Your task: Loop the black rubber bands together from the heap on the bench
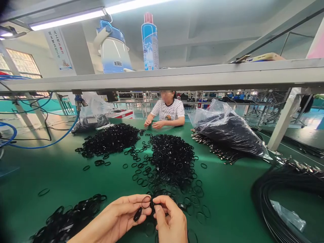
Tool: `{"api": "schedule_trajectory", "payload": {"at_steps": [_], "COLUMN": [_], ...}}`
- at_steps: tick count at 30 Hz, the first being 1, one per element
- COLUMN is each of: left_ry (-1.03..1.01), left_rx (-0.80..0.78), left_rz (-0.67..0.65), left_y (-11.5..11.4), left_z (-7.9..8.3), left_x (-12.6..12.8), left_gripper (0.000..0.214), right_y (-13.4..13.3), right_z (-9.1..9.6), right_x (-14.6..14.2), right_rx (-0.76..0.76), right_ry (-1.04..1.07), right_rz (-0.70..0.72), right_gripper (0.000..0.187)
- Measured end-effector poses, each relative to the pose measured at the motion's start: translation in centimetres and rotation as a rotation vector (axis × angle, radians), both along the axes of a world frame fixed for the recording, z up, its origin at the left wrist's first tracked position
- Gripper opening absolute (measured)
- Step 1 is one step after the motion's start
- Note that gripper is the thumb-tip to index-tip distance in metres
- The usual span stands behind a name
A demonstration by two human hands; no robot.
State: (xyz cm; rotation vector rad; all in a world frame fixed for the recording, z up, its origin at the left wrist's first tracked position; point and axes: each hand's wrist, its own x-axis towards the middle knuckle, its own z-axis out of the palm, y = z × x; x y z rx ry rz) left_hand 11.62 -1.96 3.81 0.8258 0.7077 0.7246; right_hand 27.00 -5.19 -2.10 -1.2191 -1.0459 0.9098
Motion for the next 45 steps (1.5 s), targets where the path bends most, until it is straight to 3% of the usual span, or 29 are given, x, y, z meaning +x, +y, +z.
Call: {"api": "schedule_trajectory", "payload": {"at_steps": [11,16,22,25,28,30,35,40,42,45], "left_ry": [0.123,0.209,0.221,0.260,0.283,0.237,0.097,0.095,0.109,0.189], "left_rx": [0.186,0.218,0.307,0.329,0.269,0.209,0.023,-0.051,-0.049,0.014], "left_rz": [0.053,0.067,0.014,0.000,0.050,0.077,0.126,0.145,0.122,0.104], "left_y": [0.7,0.7,0.4,0.5,0.6,0.4,-0.4,-1.1,-1.3,-1.1], "left_z": [-1.9,-1.3,-1.4,-1.6,-1.5,-1.2,-0.2,0.4,0.5,0.5], "left_x": [-0.1,0.0,0.4,0.4,0.2,0.1,0.2,0.1,0.1,0.1], "left_gripper": [0.049,0.040,0.033,0.030,0.031,0.032,0.030,0.029,0.031,0.034], "right_y": [-0.2,-0.3,-0.4,-0.5,-0.6,-0.6,-0.8,-0.9,-0.8,-0.7], "right_z": [0.1,0.5,0.7,1.0,1.2,1.3,1.3,-0.3,-1.0,-0.9], "right_x": [0.1,0.3,-0.4,0.0,1.0,1.4,0.2,-0.8,-0.7,-0.3], "right_rx": [0.030,-0.028,0.027,0.021,0.014,0.057,0.317,0.456,0.489,0.408], "right_ry": [-0.118,0.013,0.125,0.122,0.024,-0.063,-0.323,-0.638,-0.711,-0.635], "right_rz": [-0.088,-0.040,0.094,0.035,-0.171,-0.238,-0.131,0.009,0.027,0.042], "right_gripper": [0.028,0.032,0.031,0.030,0.027,0.023,0.016,0.013,0.018,0.018]}}
